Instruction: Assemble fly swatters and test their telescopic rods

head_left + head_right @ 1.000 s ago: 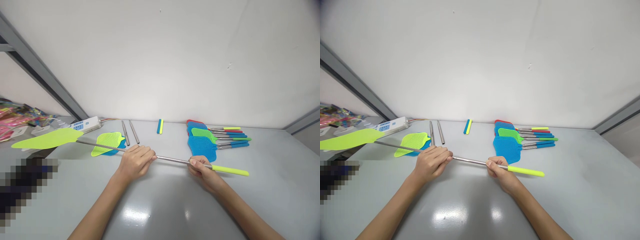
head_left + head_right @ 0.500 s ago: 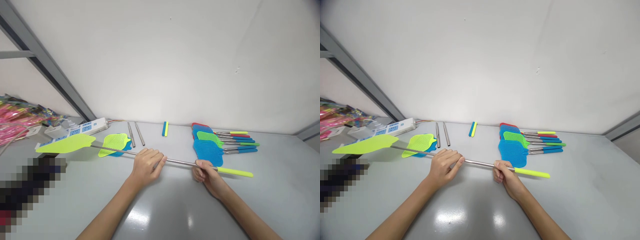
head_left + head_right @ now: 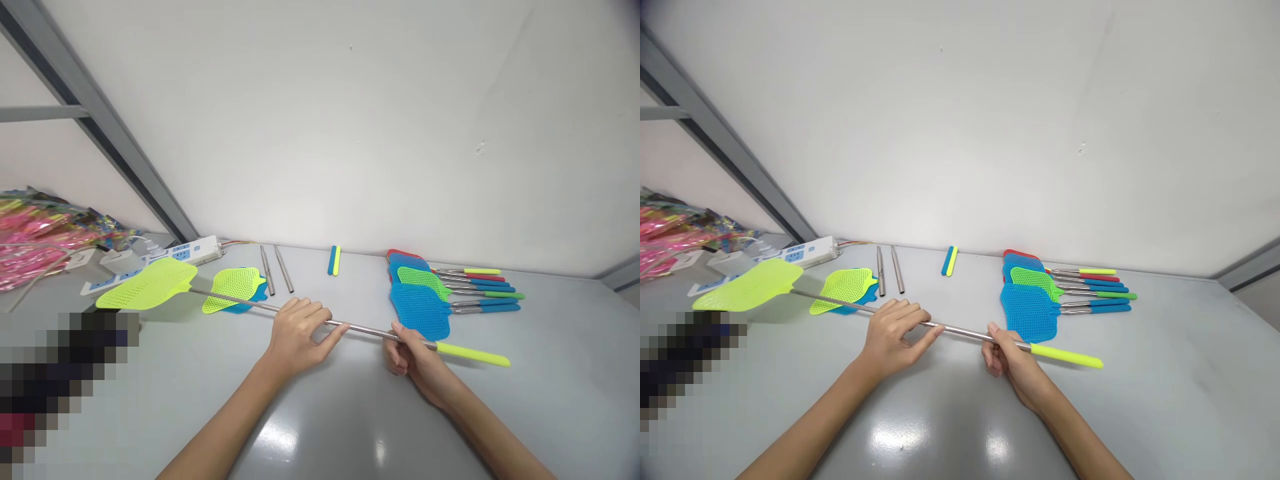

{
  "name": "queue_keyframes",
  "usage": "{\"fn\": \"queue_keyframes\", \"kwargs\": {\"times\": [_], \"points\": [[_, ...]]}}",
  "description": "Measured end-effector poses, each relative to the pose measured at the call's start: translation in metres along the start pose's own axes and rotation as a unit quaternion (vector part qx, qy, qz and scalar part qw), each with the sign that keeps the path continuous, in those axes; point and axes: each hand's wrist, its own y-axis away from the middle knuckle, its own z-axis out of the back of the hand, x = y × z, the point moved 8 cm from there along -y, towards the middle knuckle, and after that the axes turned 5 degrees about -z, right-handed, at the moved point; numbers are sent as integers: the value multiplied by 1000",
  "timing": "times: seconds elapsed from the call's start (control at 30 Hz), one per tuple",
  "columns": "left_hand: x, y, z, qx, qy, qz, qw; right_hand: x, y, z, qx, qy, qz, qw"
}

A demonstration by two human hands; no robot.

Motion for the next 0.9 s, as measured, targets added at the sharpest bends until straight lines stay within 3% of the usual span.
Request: {"fn": "queue_keyframes", "kwargs": {"times": [0.17, 0.43, 0.63, 0.9], "points": [[3, -1, -3, 17, 11, 0, 1000, -9, 2, -12, 29, -62, -48, 996], [-7, 0, -8, 23, 25, -3, 999, -13, 3, -25, 68, -169, -73, 981], [-21, 2, -20, 59, 32, -43, 997, -20, 5, -32, 82, -155, -81, 981], [-24, 0, -18, 46, -18, -79, 996, -18, 6, -24, 55, -153, -95, 982]]}}
